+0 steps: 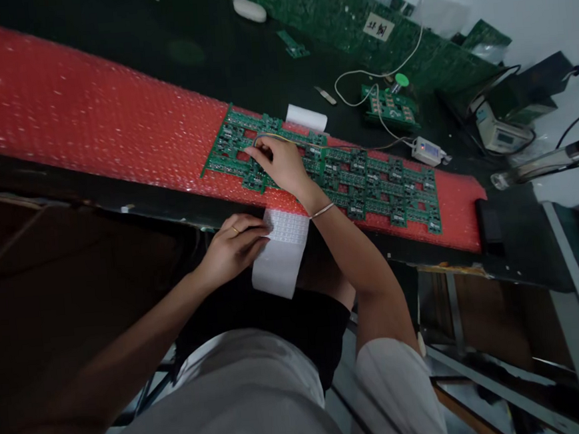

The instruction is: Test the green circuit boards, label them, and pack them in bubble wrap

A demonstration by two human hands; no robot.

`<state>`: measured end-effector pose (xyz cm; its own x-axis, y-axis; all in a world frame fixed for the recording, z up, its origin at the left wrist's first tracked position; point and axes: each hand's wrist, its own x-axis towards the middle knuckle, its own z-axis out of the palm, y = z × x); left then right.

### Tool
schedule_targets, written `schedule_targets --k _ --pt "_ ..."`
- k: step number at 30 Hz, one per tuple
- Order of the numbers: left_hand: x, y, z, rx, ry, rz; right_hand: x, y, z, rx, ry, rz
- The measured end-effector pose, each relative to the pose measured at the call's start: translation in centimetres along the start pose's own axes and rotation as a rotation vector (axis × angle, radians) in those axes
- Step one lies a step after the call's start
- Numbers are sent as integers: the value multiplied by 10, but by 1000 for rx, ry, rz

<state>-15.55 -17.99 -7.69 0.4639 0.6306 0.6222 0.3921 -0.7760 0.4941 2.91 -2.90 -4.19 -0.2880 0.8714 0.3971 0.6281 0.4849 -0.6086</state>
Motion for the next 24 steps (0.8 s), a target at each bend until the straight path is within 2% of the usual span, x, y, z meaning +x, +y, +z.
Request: schedule_targets --k 8,19,22,24 --pt "0 2 4 -31 30 -28 0 3 2 3 7 -7" --pt "1 4 0 -114 -31 -134 0 2 1 -2 0 -11" --pt "3 9 -8 -154 -59 -172 0 2 2 5 5 -16" --pt "11 10 -21 -186 -66 -209 -1 2 2 21 19 -18"
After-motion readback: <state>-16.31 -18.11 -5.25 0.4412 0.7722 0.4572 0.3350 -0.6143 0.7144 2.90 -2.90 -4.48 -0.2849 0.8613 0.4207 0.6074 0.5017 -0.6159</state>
